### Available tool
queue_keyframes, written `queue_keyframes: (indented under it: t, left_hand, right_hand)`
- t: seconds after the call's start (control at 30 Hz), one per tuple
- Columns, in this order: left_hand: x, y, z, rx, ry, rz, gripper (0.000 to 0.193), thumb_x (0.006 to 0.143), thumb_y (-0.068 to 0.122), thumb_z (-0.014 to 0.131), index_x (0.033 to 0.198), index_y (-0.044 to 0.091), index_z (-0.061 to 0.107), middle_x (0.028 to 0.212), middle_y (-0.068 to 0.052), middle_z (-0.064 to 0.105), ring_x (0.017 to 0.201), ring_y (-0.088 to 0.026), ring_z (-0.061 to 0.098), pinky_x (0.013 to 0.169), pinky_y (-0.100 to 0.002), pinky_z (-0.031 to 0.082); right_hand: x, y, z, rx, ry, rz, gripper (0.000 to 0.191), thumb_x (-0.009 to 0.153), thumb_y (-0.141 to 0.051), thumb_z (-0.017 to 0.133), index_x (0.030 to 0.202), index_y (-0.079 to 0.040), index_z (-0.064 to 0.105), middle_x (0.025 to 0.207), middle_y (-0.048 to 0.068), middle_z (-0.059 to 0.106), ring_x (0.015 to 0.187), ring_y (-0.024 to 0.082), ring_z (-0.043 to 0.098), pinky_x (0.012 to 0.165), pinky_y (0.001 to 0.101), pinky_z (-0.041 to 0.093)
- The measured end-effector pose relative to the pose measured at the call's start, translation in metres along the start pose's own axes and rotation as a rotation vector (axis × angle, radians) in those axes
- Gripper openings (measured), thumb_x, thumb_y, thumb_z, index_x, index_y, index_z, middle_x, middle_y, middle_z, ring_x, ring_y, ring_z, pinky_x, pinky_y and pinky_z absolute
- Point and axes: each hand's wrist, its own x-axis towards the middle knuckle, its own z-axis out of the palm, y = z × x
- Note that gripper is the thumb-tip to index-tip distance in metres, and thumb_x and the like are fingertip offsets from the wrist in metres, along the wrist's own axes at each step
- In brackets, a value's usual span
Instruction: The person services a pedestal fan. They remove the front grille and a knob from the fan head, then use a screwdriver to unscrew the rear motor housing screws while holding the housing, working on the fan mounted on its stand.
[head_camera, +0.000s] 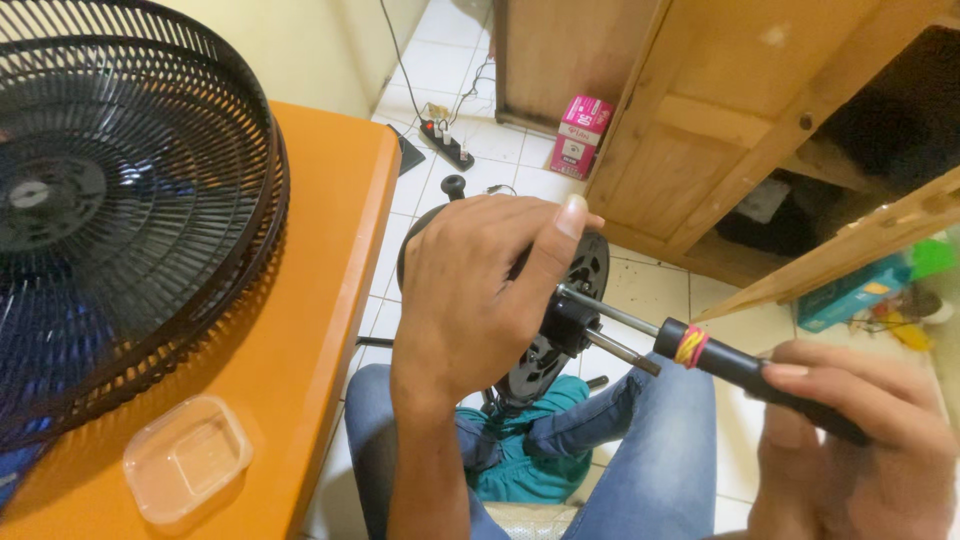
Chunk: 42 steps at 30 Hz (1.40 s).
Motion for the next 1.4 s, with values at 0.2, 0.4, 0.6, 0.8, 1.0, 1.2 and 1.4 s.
queue_keyframes:
  t: [0.2,0.4,0.6,0.8,1.0,1.2,1.4]
  left_hand:
    - [0.001,0.001,-0.001,-0.061,0.012,0.069,0.030,0.101,0.029,0.054,0.101,0.009,0.076,0.096,-0.007,0.076,0.091,-0.025,0.072,0.083,-0.037,0.051]
    - [-0.002,-0.004,-0.002,-0.062,0.009,0.106,0.029,0.108,0.026,0.054,0.101,0.012,0.078,0.099,0.000,0.075,0.095,-0.020,0.072,0.087,-0.034,0.051]
    - [-0.007,-0.014,0.000,-0.152,0.028,0.167,0.036,0.112,0.034,0.053,0.097,0.013,0.077,0.105,-0.001,0.074,0.095,-0.017,0.074,0.086,-0.030,0.053]
    - [-0.009,-0.019,0.002,-0.120,0.039,0.239,0.041,0.111,0.036,0.053,0.086,0.011,0.073,0.109,-0.002,0.073,0.092,-0.018,0.070,0.085,-0.030,0.050]
    - [-0.009,-0.022,-0.001,-0.108,0.030,0.252,0.042,0.113,0.035,0.052,0.084,0.010,0.071,0.114,-0.002,0.071,0.091,-0.019,0.069,0.085,-0.031,0.049]
    - [-0.010,-0.023,0.002,-0.106,0.041,0.260,0.046,0.114,0.037,0.050,0.084,0.010,0.071,0.111,-0.002,0.071,0.093,-0.019,0.070,0.085,-0.031,0.049]
    - [-0.010,-0.023,0.004,-0.117,0.058,0.265,0.054,0.116,0.041,0.047,0.081,0.008,0.071,0.114,-0.003,0.070,0.098,-0.019,0.071,0.087,-0.030,0.052]
  right_hand:
    - [0.005,-0.014,0.004,-0.223,-0.008,0.015,0.028,0.104,-0.012,0.067,0.126,0.002,0.057,0.114,0.016,0.064,0.094,0.018,0.067,0.090,0.0266,0.054]
    - [0.015,-0.013,0.001,-0.358,-0.078,-0.142,0.023,0.108,-0.012,0.075,0.124,-0.004,0.060,0.115,0.013,0.061,0.102,0.017,0.064,0.092,0.0281,0.055]
    - [0.018,-0.026,0.003,-0.349,-0.113,-0.189,0.030,0.107,-0.013,0.072,0.132,-0.004,0.058,0.123,0.018,0.060,0.109,0.022,0.068,0.093,0.0303,0.059]
    - [0.023,-0.027,0.009,-0.252,-0.042,-0.015,0.033,0.099,-0.004,0.070,0.129,0.000,0.057,0.106,0.016,0.068,0.090,0.024,0.070,0.084,0.0332,0.057]
    - [0.015,-0.020,0.006,-0.106,-0.069,-0.143,0.036,0.100,-0.013,0.078,0.126,-0.005,0.054,0.116,0.018,0.062,0.095,0.020,0.069,0.085,0.0289,0.061]
    - [0.011,-0.028,0.010,-0.205,-0.050,0.042,0.047,0.094,-0.012,0.072,0.133,-0.002,0.050,0.103,0.016,0.069,0.086,0.021,0.071,0.084,0.0323,0.058]
    - [0.009,-0.017,0.006,-0.105,-0.002,0.043,0.050,0.094,-0.006,0.076,0.133,0.002,0.045,0.100,0.019,0.070,0.081,0.022,0.072,0.082,0.0310,0.057]
